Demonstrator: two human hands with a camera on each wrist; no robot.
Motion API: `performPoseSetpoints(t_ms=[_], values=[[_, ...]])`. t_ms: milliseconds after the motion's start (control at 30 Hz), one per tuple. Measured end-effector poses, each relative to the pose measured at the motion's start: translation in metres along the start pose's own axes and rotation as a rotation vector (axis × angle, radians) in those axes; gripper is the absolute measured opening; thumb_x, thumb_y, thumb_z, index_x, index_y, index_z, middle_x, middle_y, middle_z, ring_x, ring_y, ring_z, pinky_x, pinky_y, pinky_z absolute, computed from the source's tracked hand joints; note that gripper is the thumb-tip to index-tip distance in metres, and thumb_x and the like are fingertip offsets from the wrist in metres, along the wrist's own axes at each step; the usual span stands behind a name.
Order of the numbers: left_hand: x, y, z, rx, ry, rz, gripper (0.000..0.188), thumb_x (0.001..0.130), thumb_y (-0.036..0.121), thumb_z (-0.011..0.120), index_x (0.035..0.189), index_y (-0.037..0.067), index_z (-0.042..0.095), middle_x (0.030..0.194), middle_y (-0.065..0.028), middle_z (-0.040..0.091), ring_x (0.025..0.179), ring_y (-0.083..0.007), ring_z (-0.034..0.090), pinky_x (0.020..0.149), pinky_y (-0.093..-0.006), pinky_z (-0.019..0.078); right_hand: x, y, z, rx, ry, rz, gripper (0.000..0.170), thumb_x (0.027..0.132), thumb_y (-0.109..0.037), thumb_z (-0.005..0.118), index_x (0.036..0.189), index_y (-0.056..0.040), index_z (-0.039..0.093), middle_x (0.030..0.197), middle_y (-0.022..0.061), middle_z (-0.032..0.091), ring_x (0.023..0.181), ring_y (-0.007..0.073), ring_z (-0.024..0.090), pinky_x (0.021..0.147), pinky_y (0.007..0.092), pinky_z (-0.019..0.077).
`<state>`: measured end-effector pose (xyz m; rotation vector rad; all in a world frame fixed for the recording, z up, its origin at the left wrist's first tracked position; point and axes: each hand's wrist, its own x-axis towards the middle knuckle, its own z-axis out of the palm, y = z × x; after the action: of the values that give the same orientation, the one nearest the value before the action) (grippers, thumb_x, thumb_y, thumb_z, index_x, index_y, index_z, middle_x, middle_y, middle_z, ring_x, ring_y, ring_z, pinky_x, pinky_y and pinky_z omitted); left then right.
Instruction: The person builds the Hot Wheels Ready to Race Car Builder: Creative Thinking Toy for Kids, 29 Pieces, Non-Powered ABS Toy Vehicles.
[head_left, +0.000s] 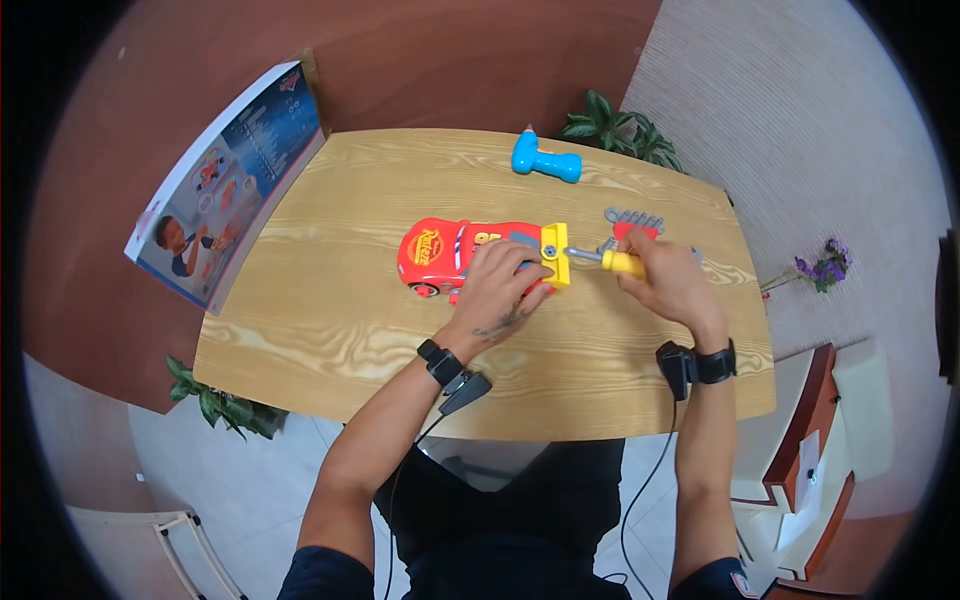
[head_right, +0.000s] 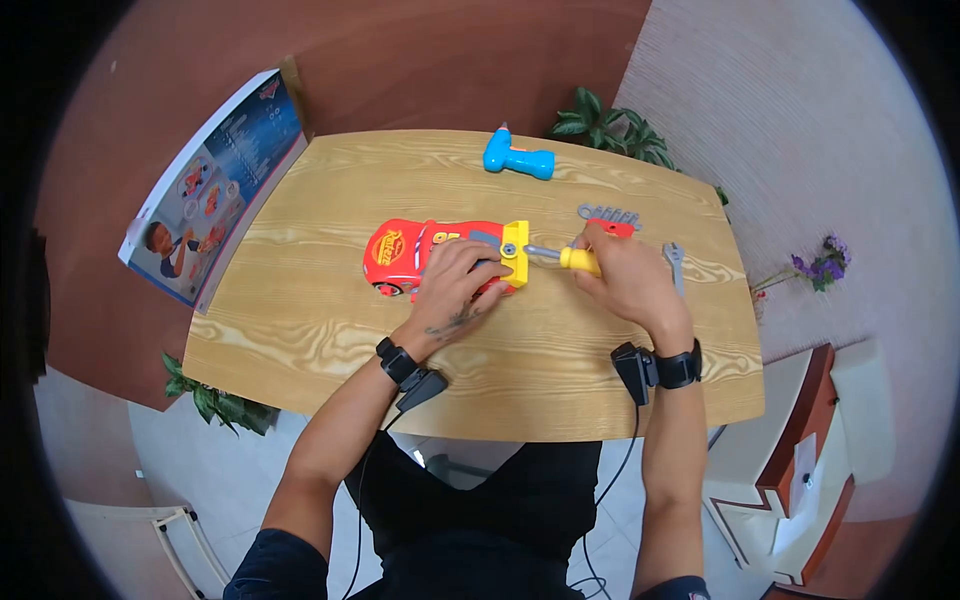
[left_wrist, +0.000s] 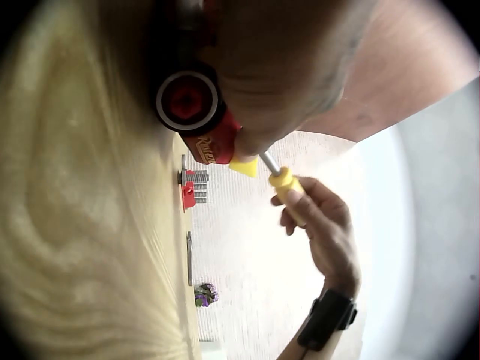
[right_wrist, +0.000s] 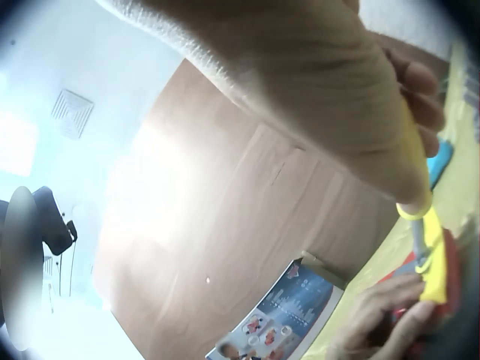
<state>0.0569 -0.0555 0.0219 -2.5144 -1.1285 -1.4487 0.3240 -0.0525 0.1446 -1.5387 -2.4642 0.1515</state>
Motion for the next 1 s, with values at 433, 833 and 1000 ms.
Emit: performPoseSetpoints(t_ms=[433, 833, 1000], values=[[0.034, -0.007, 0.004, 0.418, -0.238, -0.031, 0.033, 0.101, 0.021, 0.068, 0.126, 0.0, 0.064, 0.128, -0.0187, 0.073, 0.132, -0.0345, 0.064, 0.115, -0.05, 0.0436, 0.027, 0.055, 0.138, 0.462, 0.675, 0.188, 0.033, 0.097, -0.026, 0.076, 0.119, -0.0026, 0.073, 0.108, 0.0217, 0.075, 0.1, 0.0389, 0.074, 0.087, 0.0451, 0.0569], [0.069, -0.065, -0.037, -0.275, -0.594, -0.369, 0.026, 0.098, 0.015, 0.071, 0.124, 0.01, 0.069, 0.144, -0.0131, 0.069, 0.146, -0.034, 0.055, 0.117, -0.0453, 0.0465, 0.02, 0.066, 0.147, 0.732, 0.487, 0.257, 0.031, 0.103, -0.028, 0.072, 0.117, -0.0018, 0.065, 0.102, 0.0201, 0.075, 0.09, 0.0338, 0.077, 0.079, 0.0443, 0.0577], [0.052, -0.071, -0.056, 0.006, -0.606, -0.19, 0.037, 0.1, 0.019, 0.071, 0.137, 0.015, 0.071, 0.166, -0.0159, 0.049, 0.159, -0.0359, 0.037, 0.127, -0.0474, 0.0363, 0.021, 0.059, 0.144, 0.823, 0.388, 0.205, 0.033, 0.105, -0.029, 0.071, 0.119, -0.0022, 0.059, 0.087, 0.0142, 0.075, 0.072, 0.0256, 0.078, 0.069, 0.0392, 0.058]])
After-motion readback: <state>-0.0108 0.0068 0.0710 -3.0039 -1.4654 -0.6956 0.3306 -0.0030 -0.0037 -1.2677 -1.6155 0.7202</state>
